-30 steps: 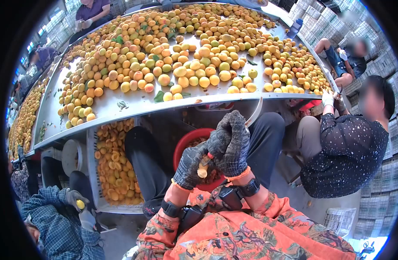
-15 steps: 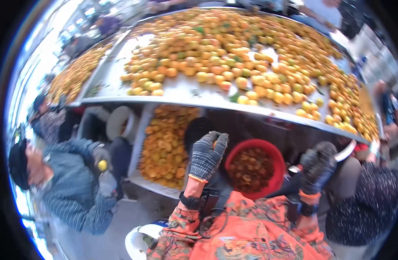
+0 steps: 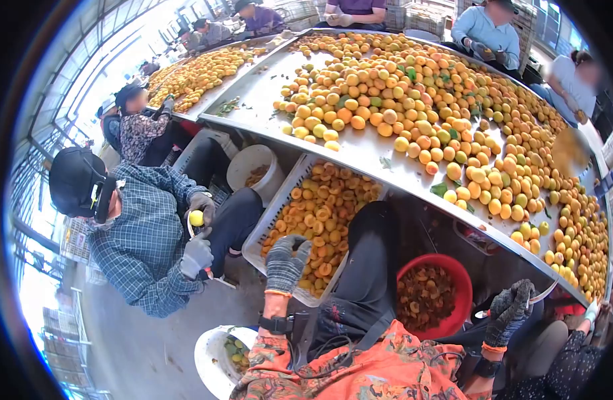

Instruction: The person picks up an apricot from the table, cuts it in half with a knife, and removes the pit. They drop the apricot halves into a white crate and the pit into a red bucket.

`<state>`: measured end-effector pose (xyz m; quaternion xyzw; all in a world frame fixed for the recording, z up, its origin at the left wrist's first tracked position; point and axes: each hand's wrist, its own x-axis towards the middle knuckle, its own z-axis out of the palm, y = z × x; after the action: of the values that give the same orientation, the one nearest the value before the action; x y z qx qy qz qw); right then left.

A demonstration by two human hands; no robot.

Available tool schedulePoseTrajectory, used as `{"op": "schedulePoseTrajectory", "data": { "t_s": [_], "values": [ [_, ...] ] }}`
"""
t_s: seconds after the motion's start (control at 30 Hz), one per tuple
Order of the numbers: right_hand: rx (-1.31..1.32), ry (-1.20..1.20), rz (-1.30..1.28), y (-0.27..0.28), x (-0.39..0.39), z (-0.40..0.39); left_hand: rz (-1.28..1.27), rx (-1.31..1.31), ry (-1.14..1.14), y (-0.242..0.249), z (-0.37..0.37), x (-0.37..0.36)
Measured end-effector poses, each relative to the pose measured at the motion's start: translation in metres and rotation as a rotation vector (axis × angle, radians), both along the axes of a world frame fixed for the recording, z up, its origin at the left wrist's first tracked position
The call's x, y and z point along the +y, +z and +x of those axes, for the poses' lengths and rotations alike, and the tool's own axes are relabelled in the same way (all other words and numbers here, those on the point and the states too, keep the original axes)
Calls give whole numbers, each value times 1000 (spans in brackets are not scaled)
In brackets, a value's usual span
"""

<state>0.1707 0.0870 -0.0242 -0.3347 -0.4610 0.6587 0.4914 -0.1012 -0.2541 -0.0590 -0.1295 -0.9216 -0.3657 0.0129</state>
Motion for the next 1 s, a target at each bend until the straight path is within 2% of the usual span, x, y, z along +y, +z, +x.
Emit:
{"op": "schedulePoseTrajectory", "data": {
  "t_s": [0.03, 0.1, 0.17, 0.23, 0.3, 0.37, 0.5, 0.67, 0.7, 0.77, 0.87, 0.9, 0.97, 1.0],
  "values": [
    [-18, -5, 2, 1, 0, -1, 4, 2, 9, 0, -5, -12],
    [-4, 13, 7, -2, 3, 0, -204, 413, 1, 3, -18, -41],
    [-8, 27, 30, -2, 5, 2, -536, 210, 231, 28, -42, -64],
    [9, 52, 35, -3, 6, 3, -642, 769, 234, 54, -46, -92],
    [-36, 47, 21, -4, 6, 4, -794, 860, 390, 68, -65, -123],
    [-23, 53, 15, -12, 13, 5, -635, 296, 574, 72, -114, -171],
    [-13, 43, 25, -11, 8, 1, -732, 137, 435, 88, -147, -225],
    [-36, 82, 66, -12, 6, 0, -850, -462, 192, 67, -165, -239],
    [-54, 87, 83, -10, 5, 0, -847, -462, 189, 57, -166, -246],
    [-60, 48, 75, -11, 8, 0, -613, -261, 38, 35, -163, -259],
    [-74, 40, 70, -16, 10, 1, -488, -183, 165, 17, -162, -245],
    [-84, 69, 75, -17, 11, 3, -489, -186, 164, 15, -157, -242],
    [-92, 80, 79, -16, 8, 4, -557, 9, 302, 7, -149, -228],
    [-96, 90, 84, -14, 7, 5, -697, -9, 400, 45, -121, -190]
  ]
}}
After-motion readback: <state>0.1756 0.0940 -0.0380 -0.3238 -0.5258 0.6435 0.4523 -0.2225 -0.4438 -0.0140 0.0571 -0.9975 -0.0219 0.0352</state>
